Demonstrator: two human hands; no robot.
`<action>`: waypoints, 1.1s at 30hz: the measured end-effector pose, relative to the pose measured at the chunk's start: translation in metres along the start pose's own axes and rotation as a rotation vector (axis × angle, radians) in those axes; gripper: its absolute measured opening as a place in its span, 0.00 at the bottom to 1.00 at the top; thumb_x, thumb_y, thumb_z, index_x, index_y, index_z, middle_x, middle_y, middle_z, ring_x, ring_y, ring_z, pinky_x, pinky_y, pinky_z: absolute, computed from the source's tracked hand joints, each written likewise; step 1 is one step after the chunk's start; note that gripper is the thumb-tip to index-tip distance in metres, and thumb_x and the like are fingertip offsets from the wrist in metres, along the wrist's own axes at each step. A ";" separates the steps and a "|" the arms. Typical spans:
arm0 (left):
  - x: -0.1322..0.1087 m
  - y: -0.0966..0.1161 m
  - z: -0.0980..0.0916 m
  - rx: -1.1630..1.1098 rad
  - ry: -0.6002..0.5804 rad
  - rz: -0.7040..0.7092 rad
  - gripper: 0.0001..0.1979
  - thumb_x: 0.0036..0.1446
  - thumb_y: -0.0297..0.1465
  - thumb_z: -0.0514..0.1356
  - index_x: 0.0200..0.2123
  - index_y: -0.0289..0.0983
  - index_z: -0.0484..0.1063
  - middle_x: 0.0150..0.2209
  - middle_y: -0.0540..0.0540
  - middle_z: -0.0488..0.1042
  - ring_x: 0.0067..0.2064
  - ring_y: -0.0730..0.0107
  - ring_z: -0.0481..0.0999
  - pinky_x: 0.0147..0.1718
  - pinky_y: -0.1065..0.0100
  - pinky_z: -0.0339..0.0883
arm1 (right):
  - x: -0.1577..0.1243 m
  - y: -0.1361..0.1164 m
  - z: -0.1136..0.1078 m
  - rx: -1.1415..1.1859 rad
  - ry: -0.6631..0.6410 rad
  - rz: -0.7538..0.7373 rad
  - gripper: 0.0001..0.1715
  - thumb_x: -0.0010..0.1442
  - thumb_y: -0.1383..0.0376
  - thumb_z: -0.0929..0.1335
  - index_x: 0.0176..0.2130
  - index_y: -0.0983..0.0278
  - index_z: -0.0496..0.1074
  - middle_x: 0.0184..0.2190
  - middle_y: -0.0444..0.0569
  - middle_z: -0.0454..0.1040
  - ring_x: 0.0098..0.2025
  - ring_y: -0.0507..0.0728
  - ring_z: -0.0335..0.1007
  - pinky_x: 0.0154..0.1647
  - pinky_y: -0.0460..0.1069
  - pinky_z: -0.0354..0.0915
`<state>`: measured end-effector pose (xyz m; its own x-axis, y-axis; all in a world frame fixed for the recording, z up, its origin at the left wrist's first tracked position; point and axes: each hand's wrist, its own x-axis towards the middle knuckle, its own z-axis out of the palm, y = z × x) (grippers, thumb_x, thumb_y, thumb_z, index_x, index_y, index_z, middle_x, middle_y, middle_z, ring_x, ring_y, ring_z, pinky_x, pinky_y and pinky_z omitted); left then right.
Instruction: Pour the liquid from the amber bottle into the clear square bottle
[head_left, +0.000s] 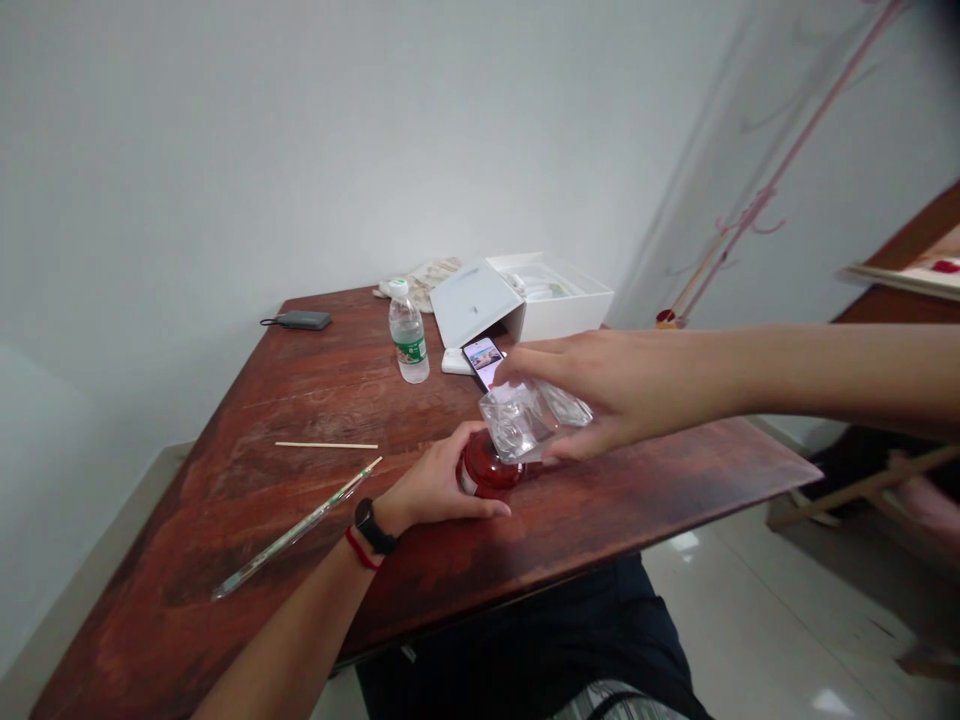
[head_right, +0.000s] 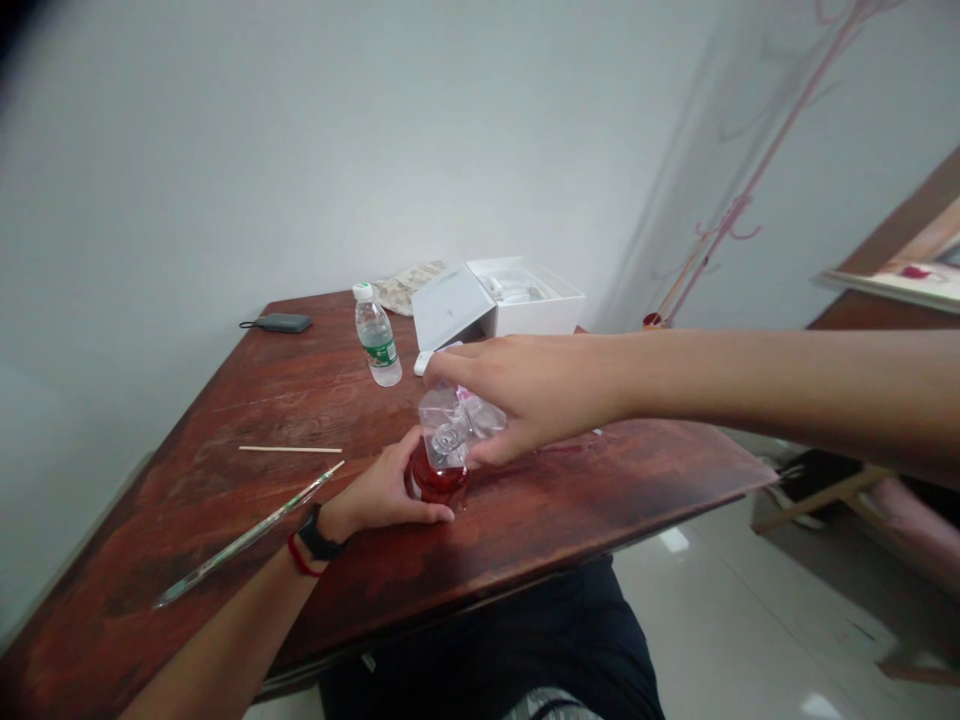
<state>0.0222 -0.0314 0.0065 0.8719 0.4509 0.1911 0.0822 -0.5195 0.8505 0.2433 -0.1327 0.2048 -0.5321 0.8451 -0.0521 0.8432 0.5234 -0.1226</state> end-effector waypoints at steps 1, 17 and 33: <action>0.000 0.000 0.000 0.001 0.000 0.002 0.50 0.44 0.44 0.83 0.66 0.41 0.65 0.61 0.38 0.79 0.61 0.42 0.80 0.63 0.50 0.69 | 0.000 0.000 0.000 -0.004 0.002 0.000 0.31 0.60 0.52 0.75 0.58 0.61 0.70 0.51 0.56 0.82 0.46 0.66 0.81 0.42 0.56 0.72; -0.001 0.000 -0.005 0.100 -0.006 0.014 0.54 0.42 0.48 0.83 0.67 0.40 0.64 0.62 0.36 0.79 0.61 0.38 0.80 0.60 0.49 0.71 | 0.010 -0.006 -0.003 0.008 -0.076 0.009 0.35 0.61 0.52 0.76 0.61 0.62 0.69 0.55 0.58 0.80 0.51 0.68 0.80 0.47 0.58 0.73; 0.001 -0.002 -0.009 0.141 -0.016 0.102 0.53 0.38 0.49 0.83 0.65 0.40 0.67 0.60 0.37 0.79 0.58 0.38 0.81 0.62 0.50 0.69 | 0.024 -0.027 -0.015 -0.061 -0.211 0.051 0.36 0.64 0.53 0.76 0.63 0.66 0.68 0.55 0.60 0.78 0.50 0.67 0.80 0.50 0.59 0.74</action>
<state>0.0182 -0.0228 0.0092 0.8868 0.3796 0.2637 0.0590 -0.6587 0.7501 0.2093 -0.1253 0.2214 -0.4872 0.8326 -0.2633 0.8693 0.4913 -0.0547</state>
